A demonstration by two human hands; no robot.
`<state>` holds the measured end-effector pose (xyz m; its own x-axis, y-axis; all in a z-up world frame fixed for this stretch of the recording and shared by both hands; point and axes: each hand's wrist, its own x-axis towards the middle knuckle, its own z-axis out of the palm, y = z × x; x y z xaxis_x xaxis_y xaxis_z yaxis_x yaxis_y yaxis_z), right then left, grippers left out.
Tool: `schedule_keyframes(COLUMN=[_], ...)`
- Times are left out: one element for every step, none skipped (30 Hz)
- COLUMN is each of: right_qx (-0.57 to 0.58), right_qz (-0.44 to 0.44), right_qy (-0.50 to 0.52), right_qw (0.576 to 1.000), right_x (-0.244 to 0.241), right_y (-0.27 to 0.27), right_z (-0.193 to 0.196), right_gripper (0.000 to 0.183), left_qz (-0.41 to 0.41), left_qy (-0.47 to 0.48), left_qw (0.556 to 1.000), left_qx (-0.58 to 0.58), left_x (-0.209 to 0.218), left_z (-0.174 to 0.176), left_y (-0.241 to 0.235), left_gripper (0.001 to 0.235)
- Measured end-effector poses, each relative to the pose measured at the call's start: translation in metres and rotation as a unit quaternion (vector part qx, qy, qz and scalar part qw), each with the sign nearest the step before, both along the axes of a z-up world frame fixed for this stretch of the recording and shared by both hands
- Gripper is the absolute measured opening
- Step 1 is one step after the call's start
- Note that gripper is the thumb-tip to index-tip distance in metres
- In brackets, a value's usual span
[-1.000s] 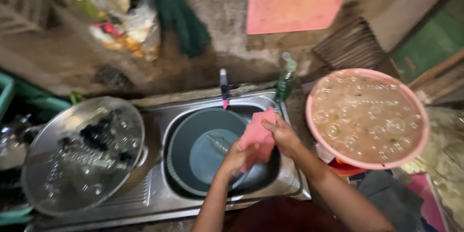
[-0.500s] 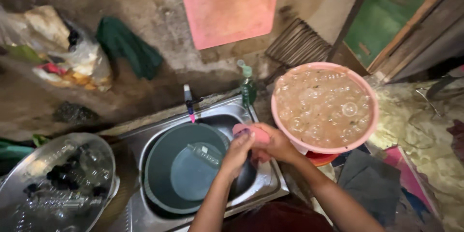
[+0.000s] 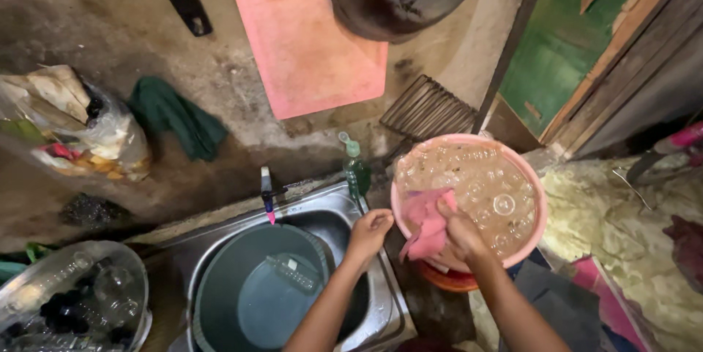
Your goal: The person washes clear plastic bottles one by one using a purple cloth. They dip each bottle into a pink basin of soapy water, scrub the exterior, rinse under the tap, and place the bottle into a grey bucket in the sink. The process repeats for several bottles throughout the clip.
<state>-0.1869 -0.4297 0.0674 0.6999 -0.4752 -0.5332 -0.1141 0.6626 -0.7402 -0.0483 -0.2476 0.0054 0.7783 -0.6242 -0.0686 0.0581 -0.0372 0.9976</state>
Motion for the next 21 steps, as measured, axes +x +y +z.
schedule_keyframes(right_qx=[0.008, 0.016, 0.016, 0.016, 0.015, 0.019, 0.023, 0.026, 0.013, 0.0, -0.011, 0.003, 0.017, 0.032, 0.026, 0.019, 0.012, 0.003, -0.007, -0.017, -0.005], right_qz=[-0.008, -0.016, -0.011, -0.007, -0.002, -0.006, -0.009, -0.012, 0.0, 0.012, 0.023, 0.015, 0.006, -0.003, 0.011, 0.025, 0.038, 0.056, 0.073, 0.089, 0.087], right_qy=[-0.023, -0.046, -0.052, -0.058, -0.064, -0.052, -0.041, -0.03, -0.033, -0.037, -0.037, -0.035, -0.03, -0.024, -0.041, -0.058, -0.077, -0.07, -0.063, -0.055, -0.076], right_qw=[1.0, 0.999, 0.998, 0.998, 0.998, 0.998, 0.999, 0.999, 0.999, 0.999, 0.999, 0.999, 0.999, 0.999, 0.999, 0.998, 0.996, 0.996, 0.995, 0.994, 0.993], right_x=[0.002, 0.004, 0.005, 0.007, 0.01, 0.013, 0.019, 0.023, 0.026, 0.031, 0.034, 0.038, 0.037, 0.037, 0.037, 0.035, 0.037, 0.039, 0.039, 0.039, 0.039], right_y=[-0.01, -0.02, -0.029, -0.038, -0.048, -0.057, -0.063, -0.069, -0.073, -0.077, -0.078, -0.079, -0.077, -0.075, -0.074, -0.072, -0.071, -0.071, -0.07, -0.068, -0.067], right_z=[-0.004, -0.01, -0.018, -0.026, -0.033, -0.04, -0.046, -0.051, -0.053, -0.054, -0.056, -0.057, -0.057, -0.056, -0.052, -0.049, -0.044, -0.04, -0.036, -0.033, -0.032], right_gripper=[0.042, 0.04, 0.039, 0.038, 0.038, 0.036, 0.035, 0.034, 0.034, 0.033, 0.033, 0.032, 0.032, 0.031, 0.031, 0.03, 0.03, 0.031, 0.033, 0.035, 0.034], left_qz=[0.006, 0.011, 0.021, 0.031, 0.041, 0.05, 0.059, 0.067, 0.051, 0.036, 0.018, 0.011, 0.004, -0.004, -0.014, -0.024, -0.034, -0.028, -0.023, -0.017, -0.014], left_qy=[-0.023, -0.045, -0.069, -0.092, -0.116, -0.173, -0.23, -0.286, -0.273, -0.26, -0.244, -0.257, -0.267, -0.277, -0.288, -0.298, -0.31, -0.336, -0.361, -0.385, -0.374], left_qw=[1.0, 0.999, 0.995, 0.989, 0.981, 0.968, 0.951, 0.931, 0.931, 0.93, 0.929, 0.93, 0.931, 0.931, 0.926, 0.921, 0.916, 0.91, 0.904, 0.897, 0.902], left_qx=[0.01, 0.019, 0.064, 0.108, 0.152, 0.174, 0.196, 0.218, 0.238, 0.257, 0.278, 0.264, 0.25, 0.237, 0.243, 0.249, 0.254, 0.242, 0.229, 0.217, 0.216], left_x=[0.008, 0.013, 0.02, 0.028, 0.033, 0.036, 0.04, 0.046, 0.048, 0.049, 0.048, 0.051, 0.051, 0.052, 0.054, 0.056, 0.06, 0.063, 0.063, 0.064, 0.064], left_z=[-0.005, -0.01, -0.012, -0.012, -0.01, -0.007, 0.0, 0.009, 0.017, 0.025, 0.029, 0.033, 0.034, 0.033, 0.031, 0.029, 0.026, 0.022, 0.018, 0.015, 0.012], left_y=[-0.013, -0.023, -0.034, -0.045, -0.055, -0.064, -0.074, -0.082, -0.089, -0.096, -0.099, -0.103, -0.106, -0.11, -0.115, -0.121, -0.127, -0.132, -0.136, -0.138, -0.14], left_gripper=[0.029, 0.03, 0.034, 0.037, 0.041, 0.049, 0.057, 0.065, 0.073, 0.081, 0.089, 0.092, 0.096, 0.1, 0.102, 0.105, 0.108, 0.105, 0.103, 0.1, 0.092])
